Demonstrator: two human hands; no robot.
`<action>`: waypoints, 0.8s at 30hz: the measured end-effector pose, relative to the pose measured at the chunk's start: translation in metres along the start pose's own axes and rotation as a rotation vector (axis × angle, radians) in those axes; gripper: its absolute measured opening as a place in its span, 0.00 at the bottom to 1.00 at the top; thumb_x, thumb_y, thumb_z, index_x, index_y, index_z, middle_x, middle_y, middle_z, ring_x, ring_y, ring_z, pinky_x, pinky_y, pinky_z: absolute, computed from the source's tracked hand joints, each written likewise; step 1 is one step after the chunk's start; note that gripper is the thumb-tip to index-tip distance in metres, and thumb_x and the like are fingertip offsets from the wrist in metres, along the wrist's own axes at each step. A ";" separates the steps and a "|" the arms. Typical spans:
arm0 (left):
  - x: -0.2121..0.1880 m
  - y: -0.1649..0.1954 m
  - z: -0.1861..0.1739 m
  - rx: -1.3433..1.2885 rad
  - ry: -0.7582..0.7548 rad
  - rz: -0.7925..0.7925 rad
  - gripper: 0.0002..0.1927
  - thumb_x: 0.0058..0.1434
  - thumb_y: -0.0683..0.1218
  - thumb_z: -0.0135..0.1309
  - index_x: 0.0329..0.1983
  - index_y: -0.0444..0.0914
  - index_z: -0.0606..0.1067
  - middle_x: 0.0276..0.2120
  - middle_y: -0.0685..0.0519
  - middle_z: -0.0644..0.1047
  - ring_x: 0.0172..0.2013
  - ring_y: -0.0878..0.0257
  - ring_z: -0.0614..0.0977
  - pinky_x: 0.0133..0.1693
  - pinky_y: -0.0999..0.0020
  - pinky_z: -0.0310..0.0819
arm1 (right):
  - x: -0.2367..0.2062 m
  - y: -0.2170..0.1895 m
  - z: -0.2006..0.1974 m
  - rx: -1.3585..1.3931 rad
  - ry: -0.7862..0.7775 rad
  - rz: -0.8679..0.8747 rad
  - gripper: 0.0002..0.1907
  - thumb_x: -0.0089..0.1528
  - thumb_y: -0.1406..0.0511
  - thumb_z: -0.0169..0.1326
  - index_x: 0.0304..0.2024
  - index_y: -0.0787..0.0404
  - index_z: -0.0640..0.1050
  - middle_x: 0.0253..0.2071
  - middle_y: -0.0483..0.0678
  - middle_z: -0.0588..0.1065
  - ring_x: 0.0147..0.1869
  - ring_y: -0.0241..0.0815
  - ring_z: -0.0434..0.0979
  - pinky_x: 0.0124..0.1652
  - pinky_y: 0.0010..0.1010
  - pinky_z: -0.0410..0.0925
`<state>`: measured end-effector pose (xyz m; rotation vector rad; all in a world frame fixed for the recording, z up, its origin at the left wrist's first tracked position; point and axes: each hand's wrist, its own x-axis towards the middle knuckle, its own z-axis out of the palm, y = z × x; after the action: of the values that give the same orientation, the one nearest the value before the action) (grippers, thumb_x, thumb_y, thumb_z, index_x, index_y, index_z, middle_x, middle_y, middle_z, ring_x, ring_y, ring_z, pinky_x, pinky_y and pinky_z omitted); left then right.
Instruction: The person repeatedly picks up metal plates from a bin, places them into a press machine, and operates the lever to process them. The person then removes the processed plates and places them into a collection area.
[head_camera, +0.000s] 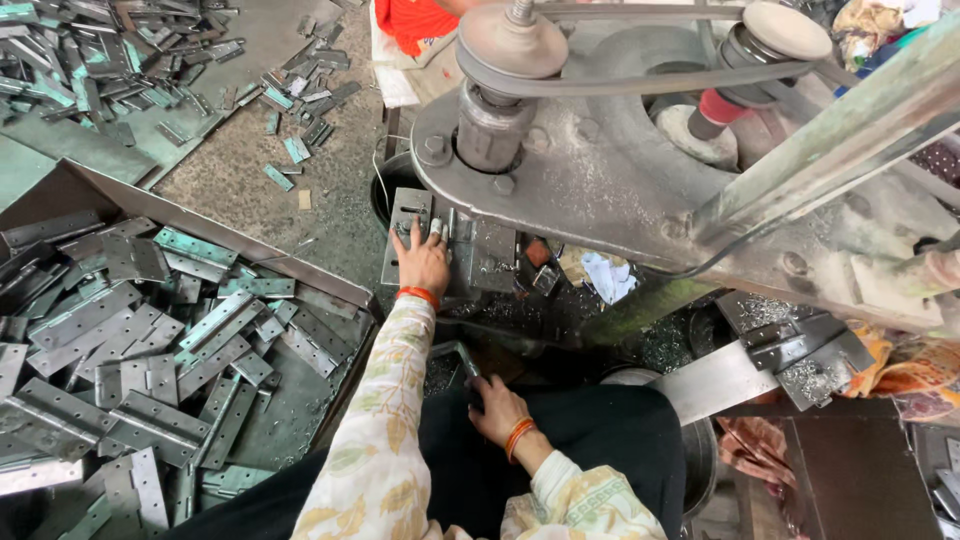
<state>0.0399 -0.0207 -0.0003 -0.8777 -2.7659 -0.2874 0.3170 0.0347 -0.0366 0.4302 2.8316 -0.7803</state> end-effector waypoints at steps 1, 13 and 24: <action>-0.008 0.001 -0.001 0.016 0.037 0.016 0.24 0.64 0.50 0.44 0.62 0.46 0.75 0.65 0.59 0.70 0.73 0.48 0.52 0.65 0.23 0.32 | -0.002 -0.004 -0.008 -0.042 -0.018 -0.004 0.29 0.56 0.58 0.61 0.59 0.53 0.71 0.52 0.56 0.73 0.51 0.63 0.77 0.48 0.50 0.72; -0.152 0.015 -0.020 -0.014 0.228 0.163 0.20 0.64 0.47 0.48 0.57 0.39 0.78 0.56 0.52 0.76 0.68 0.48 0.65 0.69 0.31 0.41 | -0.009 -0.027 -0.051 -0.051 -0.080 0.006 0.28 0.59 0.53 0.57 0.61 0.49 0.72 0.52 0.57 0.74 0.52 0.61 0.78 0.51 0.48 0.73; -0.141 0.008 -0.066 -0.133 0.420 0.187 0.18 0.57 0.45 0.53 0.50 0.36 0.80 0.54 0.49 0.77 0.61 0.48 0.71 0.68 0.38 0.51 | 0.011 -0.006 -0.030 0.073 0.128 -0.270 0.31 0.58 0.55 0.62 0.63 0.52 0.71 0.59 0.59 0.71 0.62 0.63 0.72 0.57 0.46 0.68</action>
<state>0.1667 -0.1068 0.0258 -0.9718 -2.2839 -0.5564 0.3016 0.0480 -0.0108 0.1102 3.0292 -0.9387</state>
